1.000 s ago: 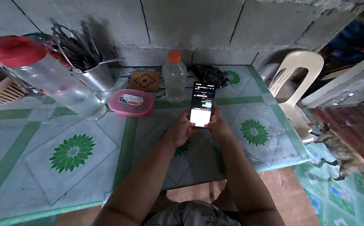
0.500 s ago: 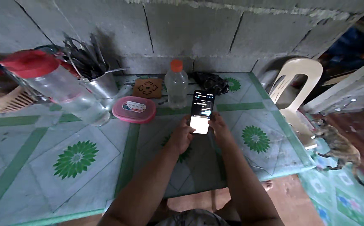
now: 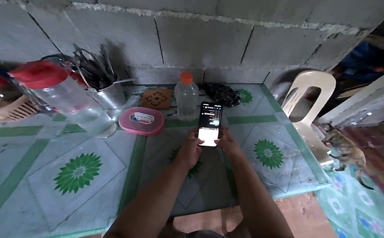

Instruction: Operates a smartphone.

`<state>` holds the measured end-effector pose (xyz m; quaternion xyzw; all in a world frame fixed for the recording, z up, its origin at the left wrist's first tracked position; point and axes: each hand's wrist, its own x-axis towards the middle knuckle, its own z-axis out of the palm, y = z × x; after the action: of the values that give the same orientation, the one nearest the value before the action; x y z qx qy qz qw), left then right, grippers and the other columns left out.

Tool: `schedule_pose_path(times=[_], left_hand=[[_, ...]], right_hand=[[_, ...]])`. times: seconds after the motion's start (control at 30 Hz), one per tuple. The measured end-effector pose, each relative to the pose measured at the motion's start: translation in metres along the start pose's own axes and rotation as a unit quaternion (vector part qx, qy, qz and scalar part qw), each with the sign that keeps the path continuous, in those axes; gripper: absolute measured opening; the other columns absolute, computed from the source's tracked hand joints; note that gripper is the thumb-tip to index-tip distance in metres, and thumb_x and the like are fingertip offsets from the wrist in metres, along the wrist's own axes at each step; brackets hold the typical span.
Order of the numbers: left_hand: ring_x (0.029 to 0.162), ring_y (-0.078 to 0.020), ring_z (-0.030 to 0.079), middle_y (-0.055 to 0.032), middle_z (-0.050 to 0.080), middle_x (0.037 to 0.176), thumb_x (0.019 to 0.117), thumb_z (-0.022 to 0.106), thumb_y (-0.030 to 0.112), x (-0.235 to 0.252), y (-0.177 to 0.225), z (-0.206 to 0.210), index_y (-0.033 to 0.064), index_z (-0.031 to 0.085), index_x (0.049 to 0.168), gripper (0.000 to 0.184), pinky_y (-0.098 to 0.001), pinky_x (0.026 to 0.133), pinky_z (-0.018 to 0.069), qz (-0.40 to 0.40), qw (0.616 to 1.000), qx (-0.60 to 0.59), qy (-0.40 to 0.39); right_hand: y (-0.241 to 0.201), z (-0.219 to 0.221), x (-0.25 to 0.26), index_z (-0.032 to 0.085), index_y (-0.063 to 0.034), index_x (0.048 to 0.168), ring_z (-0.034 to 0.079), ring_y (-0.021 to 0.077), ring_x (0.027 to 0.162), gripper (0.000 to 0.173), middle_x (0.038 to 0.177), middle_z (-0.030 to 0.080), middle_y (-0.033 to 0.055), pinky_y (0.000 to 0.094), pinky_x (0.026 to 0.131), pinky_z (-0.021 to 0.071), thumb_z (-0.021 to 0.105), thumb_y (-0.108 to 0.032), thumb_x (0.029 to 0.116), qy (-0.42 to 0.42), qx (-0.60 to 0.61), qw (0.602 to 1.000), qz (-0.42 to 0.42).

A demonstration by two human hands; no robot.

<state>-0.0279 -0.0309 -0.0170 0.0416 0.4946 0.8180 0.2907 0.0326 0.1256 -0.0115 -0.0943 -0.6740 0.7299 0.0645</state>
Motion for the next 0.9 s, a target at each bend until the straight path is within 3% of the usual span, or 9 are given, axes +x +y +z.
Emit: schedule_pose_path(times=[0.1,0.23,0.43,0.63,0.73,0.9], left_hand=[[0.112,-0.0252,0.064,-0.0165,0.054,0.137,0.0983,0.039,-0.004,0.002,-0.003,-0.003,0.0077,0.036,0.148,0.051,-0.0424,0.089,0.0583,0.01,1.0,-0.003,0.01],[0.111,-0.0243,0.065,-0.0156,0.055,0.134,0.1,0.04,-0.002,0.004,-0.003,-0.002,0.0075,0.04,0.145,0.046,-0.0414,0.088,0.0582,0.012,1.0,-0.002,0.017],[0.113,-0.0233,0.064,-0.0155,0.056,0.135,0.1042,0.037,0.005,0.002,-0.003,-0.005,0.0085,0.038,0.145,0.041,-0.0412,0.092,0.0564,0.029,0.999,-0.016,0.017],[0.114,-0.0252,0.064,-0.0164,0.057,0.134,0.1069,0.036,0.009,0.004,-0.006,-0.005,0.0084,0.038,0.144,0.037,-0.043,0.094,0.056,0.029,0.999,-0.038,0.01],[0.113,-0.025,0.064,-0.0164,0.058,0.133,0.1082,0.035,0.012,0.003,-0.005,-0.006,0.0086,0.037,0.146,0.038,-0.0425,0.094,0.056,0.027,0.999,-0.041,-0.002],[0.113,-0.025,0.065,-0.017,0.058,0.132,0.1093,0.031,0.014,0.001,-0.003,-0.007,0.0083,0.035,0.146,0.038,-0.0423,0.095,0.0557,0.031,0.998,-0.044,-0.026]], right_hand=[[0.004,0.004,0.002,0.022,-0.0051,0.159,0.06,0.0184,0.125,0.081,0.145,0.052,0.0182,0.0345,0.102,0.0537,0.058,0.003,0.0861,-0.012,-0.02,0.999,0.023],[0.003,0.006,0.003,0.022,-0.0046,0.157,0.062,0.0186,0.123,0.083,0.142,0.054,0.0185,0.0346,0.1,0.055,0.059,0.006,0.0843,-0.008,-0.032,0.999,0.035],[0.004,0.01,0.002,0.016,-0.0093,0.16,0.06,0.0195,0.127,0.093,0.147,0.051,0.0176,0.0352,0.103,0.0542,0.061,0.012,0.0813,-0.037,-0.027,0.998,0.036],[0.006,0.008,0.002,0.02,-0.0114,0.159,0.06,0.0199,0.128,0.092,0.147,0.052,0.0161,0.0376,0.103,0.0549,0.063,0.009,0.0802,-0.031,-0.076,0.996,0.045],[0.003,0.008,0.002,0.018,-0.0126,0.16,0.064,0.0217,0.122,0.093,0.145,0.053,0.0173,0.0391,0.097,0.058,0.064,0.008,0.0818,-0.027,-0.112,0.992,0.058],[-0.004,0.012,-0.001,0.014,-0.0131,0.16,0.072,0.0233,0.101,0.093,0.136,0.058,0.0188,0.0401,0.084,0.0622,0.065,0.003,0.084,-0.028,-0.174,0.982,0.073]])
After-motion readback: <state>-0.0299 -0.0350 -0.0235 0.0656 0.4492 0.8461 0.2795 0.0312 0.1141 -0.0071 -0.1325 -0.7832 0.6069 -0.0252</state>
